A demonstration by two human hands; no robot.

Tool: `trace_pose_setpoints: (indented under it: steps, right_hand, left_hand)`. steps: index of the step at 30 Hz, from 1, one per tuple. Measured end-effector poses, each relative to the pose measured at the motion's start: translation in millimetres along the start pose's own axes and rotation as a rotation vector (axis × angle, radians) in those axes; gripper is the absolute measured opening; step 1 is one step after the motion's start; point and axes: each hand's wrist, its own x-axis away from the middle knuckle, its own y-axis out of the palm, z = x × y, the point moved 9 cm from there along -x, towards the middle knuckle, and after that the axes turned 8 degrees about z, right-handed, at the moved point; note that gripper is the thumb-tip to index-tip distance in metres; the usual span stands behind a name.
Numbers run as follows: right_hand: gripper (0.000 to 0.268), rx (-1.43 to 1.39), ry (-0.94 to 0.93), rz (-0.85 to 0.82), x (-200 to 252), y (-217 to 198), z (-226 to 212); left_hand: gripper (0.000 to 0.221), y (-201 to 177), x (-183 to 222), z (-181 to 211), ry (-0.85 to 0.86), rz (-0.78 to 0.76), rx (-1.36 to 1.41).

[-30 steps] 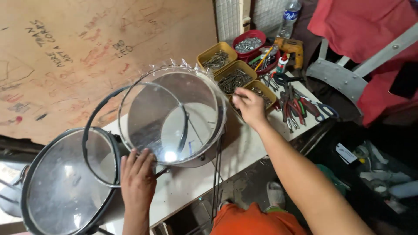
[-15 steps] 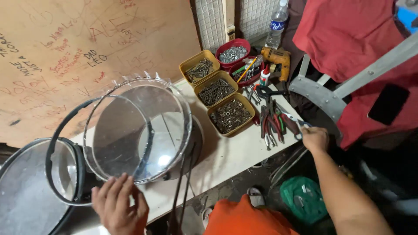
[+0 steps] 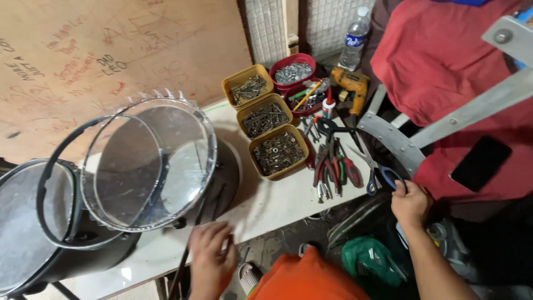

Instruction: Assembling a drum by tightening internal bolts, fitting the drum head and rim, and trimming excess material with scissors

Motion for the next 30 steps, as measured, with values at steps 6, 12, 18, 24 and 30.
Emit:
trace_pose_setpoints:
  steps: [6, 12, 18, 24, 30]
  right_hand:
    - [0.027, -0.406, 0.181, 0.026, 27.7, -76.1, -53.2]
    - [0.017, -1.023, 0.3, -0.239, 77.1, -38.2, -95.2]
    - [0.023, -1.205, 0.356, -0.487, 169.4, -27.2, -189.3]
    - [0.023, -1.271, 0.358, -0.602, 246.5, -30.1, -264.4]
    - [0.03, -1.345, 0.349, -0.767, 363.1, -11.0, -344.1]
  left_hand:
    - [0.023, 87.4, -4.7, 69.2, -0.109, -0.303, 0.437]
    - [0.032, 182.0, 10.4, 68.7, -0.812, -0.529, 1.007]
    - [0.037, 185.3, 36.2, 67.9, -0.92, -0.561, 1.475]
    - [0.048, 91.0, 43.2, 35.6, -1.051, -0.452, 1.744]
    - [0.056, -21.9, 43.7, -17.2, -0.915, -0.514, 1.855]
